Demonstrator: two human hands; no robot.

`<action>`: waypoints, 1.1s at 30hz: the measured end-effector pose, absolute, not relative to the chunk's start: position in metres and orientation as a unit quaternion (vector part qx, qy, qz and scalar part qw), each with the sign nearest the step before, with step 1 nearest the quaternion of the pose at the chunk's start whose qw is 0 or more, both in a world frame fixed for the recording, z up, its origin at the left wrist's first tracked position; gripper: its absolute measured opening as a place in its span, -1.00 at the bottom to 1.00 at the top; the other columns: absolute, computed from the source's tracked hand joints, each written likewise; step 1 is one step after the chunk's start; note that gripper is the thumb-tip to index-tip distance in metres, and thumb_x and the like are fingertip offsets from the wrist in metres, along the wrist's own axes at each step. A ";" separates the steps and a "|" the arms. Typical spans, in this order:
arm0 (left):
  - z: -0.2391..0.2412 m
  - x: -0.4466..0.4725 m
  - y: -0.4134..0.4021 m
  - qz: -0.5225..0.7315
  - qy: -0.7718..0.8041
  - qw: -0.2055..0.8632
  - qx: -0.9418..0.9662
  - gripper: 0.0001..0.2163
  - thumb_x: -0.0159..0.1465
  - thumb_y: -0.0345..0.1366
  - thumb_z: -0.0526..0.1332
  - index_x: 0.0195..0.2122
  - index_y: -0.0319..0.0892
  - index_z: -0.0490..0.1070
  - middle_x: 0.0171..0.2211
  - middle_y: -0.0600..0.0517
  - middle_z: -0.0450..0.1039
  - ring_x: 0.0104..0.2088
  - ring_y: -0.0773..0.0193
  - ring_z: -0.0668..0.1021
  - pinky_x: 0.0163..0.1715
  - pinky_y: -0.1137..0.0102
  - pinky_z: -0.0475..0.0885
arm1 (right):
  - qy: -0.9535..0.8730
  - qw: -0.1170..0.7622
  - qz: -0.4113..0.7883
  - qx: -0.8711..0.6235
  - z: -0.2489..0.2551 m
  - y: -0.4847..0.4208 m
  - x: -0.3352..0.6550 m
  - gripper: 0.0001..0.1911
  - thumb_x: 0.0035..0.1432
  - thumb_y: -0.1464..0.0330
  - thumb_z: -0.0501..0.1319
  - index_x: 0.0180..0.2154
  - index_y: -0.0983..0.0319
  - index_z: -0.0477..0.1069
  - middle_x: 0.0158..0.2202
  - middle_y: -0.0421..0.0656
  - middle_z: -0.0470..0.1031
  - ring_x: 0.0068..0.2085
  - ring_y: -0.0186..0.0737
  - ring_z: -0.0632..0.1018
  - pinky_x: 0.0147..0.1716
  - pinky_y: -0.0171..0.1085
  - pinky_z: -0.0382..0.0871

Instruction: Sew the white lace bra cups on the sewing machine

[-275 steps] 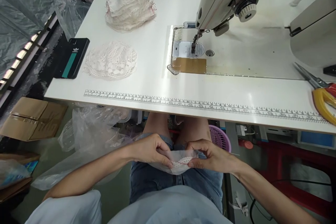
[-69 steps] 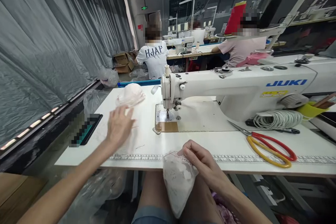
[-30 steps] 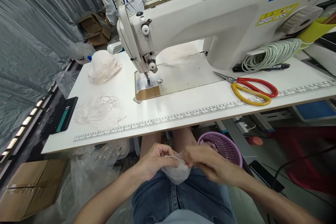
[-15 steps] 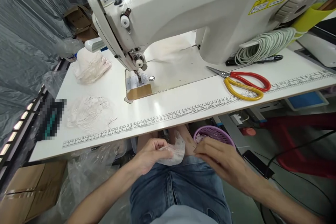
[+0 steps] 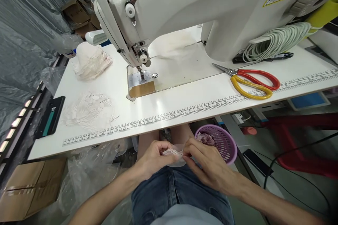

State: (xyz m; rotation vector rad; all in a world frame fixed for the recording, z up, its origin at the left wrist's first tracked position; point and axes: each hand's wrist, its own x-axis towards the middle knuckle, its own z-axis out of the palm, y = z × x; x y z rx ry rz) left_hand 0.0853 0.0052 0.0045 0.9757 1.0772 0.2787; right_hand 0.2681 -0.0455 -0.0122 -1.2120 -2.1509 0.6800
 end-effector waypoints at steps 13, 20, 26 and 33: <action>0.001 0.084 0.008 0.127 0.518 0.760 0.371 -0.69 -0.14 -0.20 0.42 -0.46 -0.32 0.47 -0.51 0.01 0.42 -0.47 0.35 0.40 -0.42 0.47 0.24 | -0.792 0.193 0.206 -0.542 -0.041 -0.057 0.336 -0.80 0.27 0.41 -0.04 -0.32 0.20 0.32 -0.42 -0.16 0.40 -0.47 -0.29 0.43 -0.52 -0.36 0.21; 0.005 0.091 0.001 0.123 0.510 0.751 0.401 -0.75 -0.07 -0.21 0.38 -0.51 -0.30 0.41 -0.57 0.08 0.32 -0.53 0.43 0.30 -0.49 0.50 0.15 | -0.792 0.299 0.286 -0.448 -0.006 -0.047 0.280 -0.85 0.29 0.44 -0.03 -0.30 0.23 0.28 -0.39 -0.15 0.34 -0.42 -0.32 0.37 -0.49 -0.39 0.20; 0.002 0.089 -0.001 0.124 0.499 0.749 0.418 -0.76 -0.04 -0.22 0.36 -0.55 -0.28 0.37 -0.56 0.08 0.32 -0.52 0.41 0.30 -0.48 0.49 0.15 | -0.810 0.270 0.258 -0.452 -0.014 -0.048 0.272 -0.84 0.27 0.49 -0.07 -0.34 0.23 0.21 -0.43 -0.18 0.27 -0.48 -0.32 0.29 -0.53 -0.37 0.10; 0.006 0.084 0.005 0.120 0.511 0.751 0.401 -0.71 -0.11 -0.17 0.40 -0.47 -0.30 0.45 -0.43 -0.01 0.43 -0.43 0.31 0.39 -0.41 0.46 0.23 | -0.813 0.198 0.201 -0.509 -0.061 -0.060 0.329 -0.82 0.26 0.48 -0.08 -0.35 0.23 0.25 -0.41 -0.11 0.34 -0.43 -0.24 0.40 -0.49 -0.32 0.20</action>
